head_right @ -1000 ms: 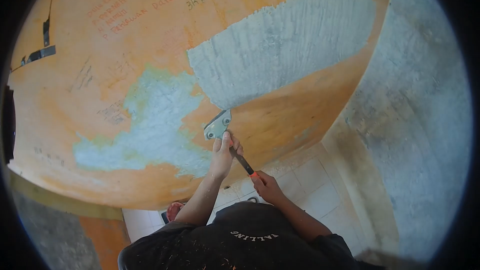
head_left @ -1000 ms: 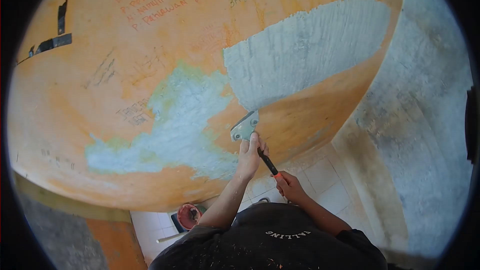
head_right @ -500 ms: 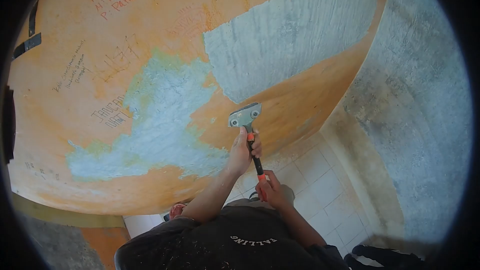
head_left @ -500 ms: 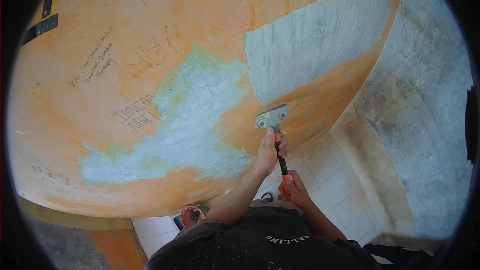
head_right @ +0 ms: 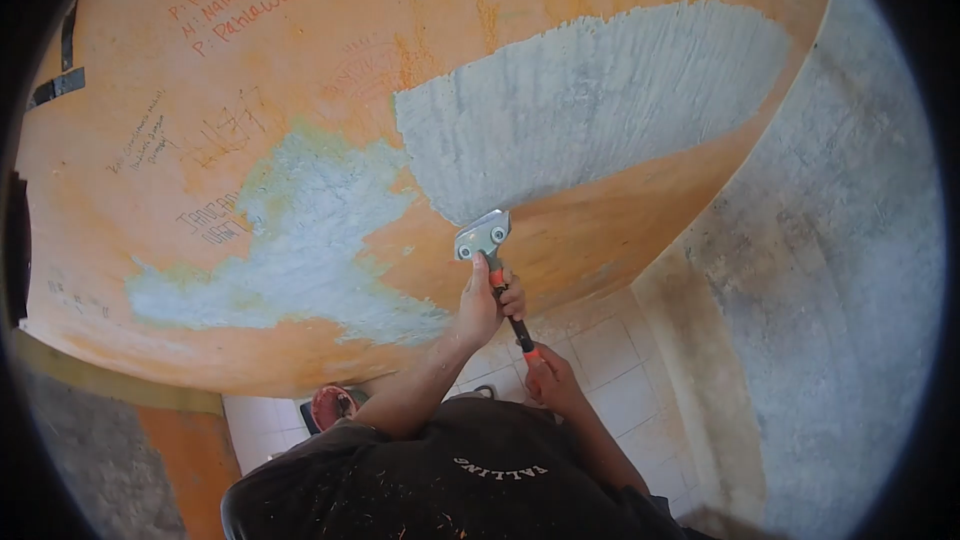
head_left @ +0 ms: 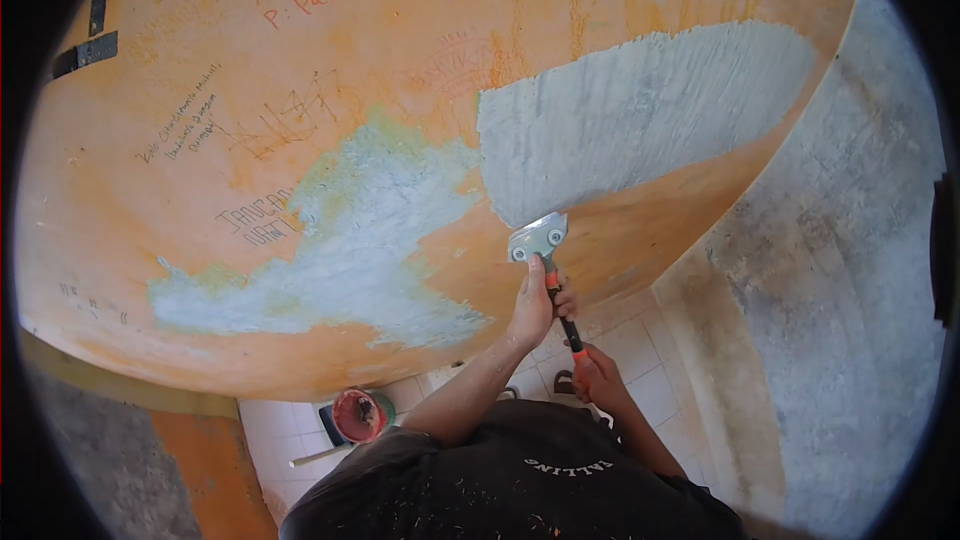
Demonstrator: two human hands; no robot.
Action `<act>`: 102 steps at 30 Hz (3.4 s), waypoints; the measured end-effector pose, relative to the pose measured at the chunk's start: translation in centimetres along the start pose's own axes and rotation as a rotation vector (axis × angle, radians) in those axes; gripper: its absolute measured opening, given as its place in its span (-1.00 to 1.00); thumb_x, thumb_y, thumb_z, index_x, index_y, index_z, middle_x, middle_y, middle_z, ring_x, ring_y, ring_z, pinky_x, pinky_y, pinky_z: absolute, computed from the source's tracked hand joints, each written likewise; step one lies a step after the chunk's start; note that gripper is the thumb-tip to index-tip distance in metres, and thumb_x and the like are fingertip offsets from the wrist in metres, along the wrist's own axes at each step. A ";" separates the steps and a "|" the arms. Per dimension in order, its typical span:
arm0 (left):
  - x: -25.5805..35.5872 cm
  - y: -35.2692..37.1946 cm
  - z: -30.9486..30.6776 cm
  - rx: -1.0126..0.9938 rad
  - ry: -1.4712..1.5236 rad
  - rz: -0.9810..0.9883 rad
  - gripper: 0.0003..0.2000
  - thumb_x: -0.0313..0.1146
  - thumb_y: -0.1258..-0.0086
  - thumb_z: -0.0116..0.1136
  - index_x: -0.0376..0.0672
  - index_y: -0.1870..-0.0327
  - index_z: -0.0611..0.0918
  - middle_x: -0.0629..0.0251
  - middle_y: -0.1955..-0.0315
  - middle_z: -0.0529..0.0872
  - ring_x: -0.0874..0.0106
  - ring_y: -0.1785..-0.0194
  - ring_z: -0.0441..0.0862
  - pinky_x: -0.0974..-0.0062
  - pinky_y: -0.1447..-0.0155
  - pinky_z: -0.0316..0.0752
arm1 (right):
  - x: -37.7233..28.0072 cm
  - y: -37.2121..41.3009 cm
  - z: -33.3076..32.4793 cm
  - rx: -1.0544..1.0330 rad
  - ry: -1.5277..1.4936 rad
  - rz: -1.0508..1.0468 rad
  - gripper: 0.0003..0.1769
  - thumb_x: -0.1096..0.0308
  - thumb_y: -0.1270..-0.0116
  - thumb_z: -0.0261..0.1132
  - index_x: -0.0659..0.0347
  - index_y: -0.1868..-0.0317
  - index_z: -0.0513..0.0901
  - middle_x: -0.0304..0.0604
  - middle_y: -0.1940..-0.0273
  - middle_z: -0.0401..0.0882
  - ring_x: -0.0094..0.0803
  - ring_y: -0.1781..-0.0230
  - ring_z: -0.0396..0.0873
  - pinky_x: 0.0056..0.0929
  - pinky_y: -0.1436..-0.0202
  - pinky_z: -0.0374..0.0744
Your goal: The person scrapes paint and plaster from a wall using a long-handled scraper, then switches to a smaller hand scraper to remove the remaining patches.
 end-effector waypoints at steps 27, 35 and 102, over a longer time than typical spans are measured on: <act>2.0 -4.8 5.1 -0.010 0.360 0.454 -0.41 0.43 -0.46 -0.52 0.05 0.23 0.33 0.49 0.66 0.11 0.52 0.57 0.11 0.44 0.38 0.18 | -16.7 -1.6 -9.8 0.045 0.972 -0.610 -0.55 0.30 -0.37 0.28 0.16 -0.26 0.57 0.05 0.45 0.63 -0.13 0.54 0.63 -0.28 0.42 0.53; 1.9 -4.5 4.9 0.026 0.367 0.449 -0.40 0.45 -0.44 -0.54 0.07 0.24 0.31 0.53 0.70 0.06 0.56 0.62 0.03 0.51 0.46 0.12 | -16.5 -1.6 -9.3 0.052 0.978 -0.562 -0.56 0.31 -0.37 0.29 0.15 -0.25 0.58 0.02 0.50 0.58 -0.12 0.57 0.60 -0.27 0.44 0.51; 6.8 -0.8 1.7 0.152 0.419 0.655 -0.41 0.43 -0.46 -0.49 0.06 0.25 0.31 0.56 0.71 0.08 0.61 0.67 -0.01 0.57 0.52 0.05 | -20.4 -1.0 -3.4 0.085 1.202 -0.688 -0.59 0.22 -0.36 0.35 0.14 -0.18 0.66 -0.01 0.32 0.73 -0.13 0.46 0.69 -0.28 0.36 0.58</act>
Point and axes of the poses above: each hand's wrist, its own y-axis away from the middle knuckle, its own z-axis out of the palm, x = y × z, the point moved 10 cm from there along -y, towards the middle knuckle
